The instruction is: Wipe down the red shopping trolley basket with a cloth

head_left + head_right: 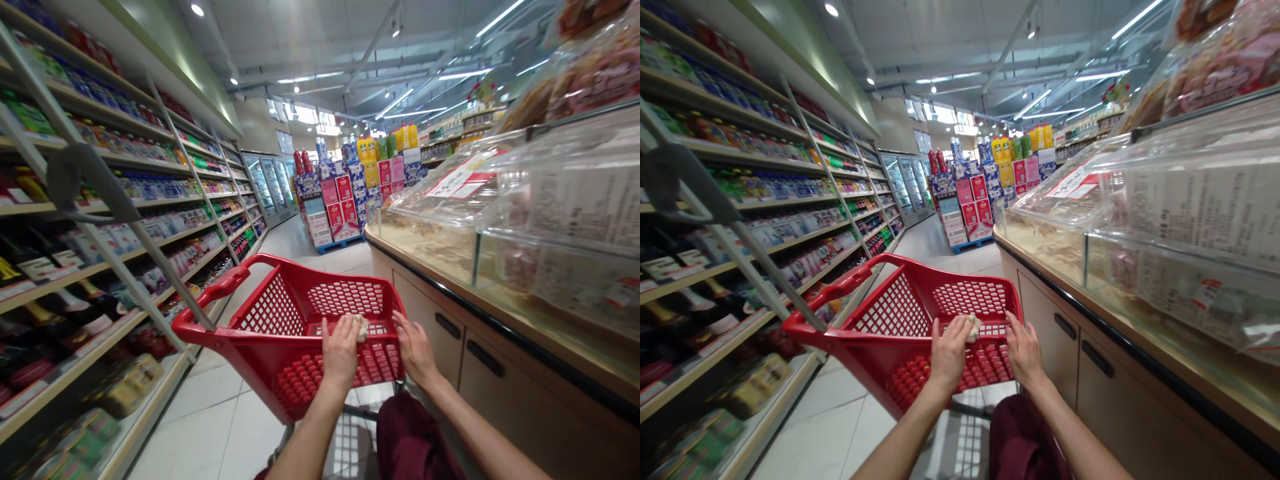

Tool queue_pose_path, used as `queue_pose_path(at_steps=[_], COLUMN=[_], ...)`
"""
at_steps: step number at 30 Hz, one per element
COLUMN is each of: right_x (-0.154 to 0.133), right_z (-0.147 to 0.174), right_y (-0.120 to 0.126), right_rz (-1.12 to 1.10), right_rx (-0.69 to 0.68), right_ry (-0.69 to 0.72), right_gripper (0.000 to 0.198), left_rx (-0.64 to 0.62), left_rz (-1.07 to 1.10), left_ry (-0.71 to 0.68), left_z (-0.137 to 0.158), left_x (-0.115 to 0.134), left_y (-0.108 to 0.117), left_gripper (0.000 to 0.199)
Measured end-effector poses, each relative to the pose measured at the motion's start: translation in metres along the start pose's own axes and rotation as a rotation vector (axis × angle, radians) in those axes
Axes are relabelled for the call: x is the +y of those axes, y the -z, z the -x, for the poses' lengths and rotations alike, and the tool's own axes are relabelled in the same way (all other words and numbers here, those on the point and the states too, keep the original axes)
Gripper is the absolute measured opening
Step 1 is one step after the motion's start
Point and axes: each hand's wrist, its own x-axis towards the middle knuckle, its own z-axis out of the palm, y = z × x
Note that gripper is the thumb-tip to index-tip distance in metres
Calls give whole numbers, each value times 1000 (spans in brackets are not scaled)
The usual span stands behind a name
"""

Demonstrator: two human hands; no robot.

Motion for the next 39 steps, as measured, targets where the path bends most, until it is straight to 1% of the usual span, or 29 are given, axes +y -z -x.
queue_pose_path(at_steps=[3, 4, 5, 6, 7, 8, 9, 11, 12, 13, 15, 17, 18, 20, 22, 23, 24, 25, 28, 29, 31, 34, 35, 36, 37, 39], right_x=[6, 8, 9, 10, 9, 6, 2, -11, -19, -27, -39, -45, -45, -44, -44, -46, -49, -52, -60, -61, -61, -60, -60, -61, -61, -62], right_z=[-1, -2, -2, -2, -3, -3, -4, -6, -6, -7, -7, -5, -5, -3, -2, -2, -1, 0, 1, 2, 3, 5, 6, 6, 7, 9], right_y=[0, 1, 2, 3, 4, 5, 4, 0, -3, -8, -16, -20, -20, -18, -17, -18, -20, -23, -31, -32, -33, -32, -32, -32, -33, -33], right_rz=[-8, -10, -10, -6, 2, 17, 38, 77, 89, 93, 95, 101, 105, 112, 124, 134, 143, 151, 163, 164, 165, 164, 163, 162, 161, 160], right_rx=[10, 1, -11, -25, -40, -55, -69, -97, -116, -142, -206, -259, -274, -282, -280, -275, -269, -263, -261, -267, -277, -255, -238, -224, -214, -217], right_ry=[12, 13, 8, 1, -6, -9, -5, 28, 54, 81, 123, 136, 138, 139, 129, 124, 124, 131, 168, 180, 198, 202, 193, 185, 180, 186], right_gripper=[46, 46, 46, 46, 46, 45, 44, 43, 43, 42, 41, 40, 39, 37, 36, 35, 35, 35, 34, 34, 34, 32, 32, 31, 30, 30], left_rx=[30, 42, 49, 52, 52, 49, 57, 71, 71, 65, 45, 29, 27, 41, 84, 103, 112, 108, 40, 18, 3, 80, 112, 131, 130, 79], left_rz=[12, 17, 20, 17, 6, -11, -37, -81, -87, -82, -56, -49, -59, -109, -199, -235, -253, -254, -196, -183, -198, -318, -353, -366, -353, -269], left_ry=[-222, -279, -303, -290, -244, -175, -70, 78, 94, 68, -39, -98, -89, -20, 51, 74, 83, 74, -17, -40, -32, 104, 149, 171, 160, 53], left_z=[-2, -1, 0, 2, 4, 6, 8, 13, 16, 18, 22, 26, 29, 35, 42, 45, 47, 49, 49, 48, 48, 51, 53, 55, 57, 57], left_x=[16, 16, 11, 1, -12, -26, -41, -59, -61, -60, -52, -54, -63, -91, -121, -130, -133, -132, -114, -112, -121, -152, -158, -160, -157, -144], left_y=[-10, -10, -7, -2, 4, 12, 19, 29, 31, 30, 27, 28, 33, 48, 64, 70, 72, 72, 63, 61, 67, 85, 89, 91, 90, 84], left_gripper=[30, 28, 27, 28, 29, 31, 33, 35, 35, 36, 38, 39, 40, 41, 40, 40, 39, 39, 42, 43, 44, 41, 40, 39, 38, 40])
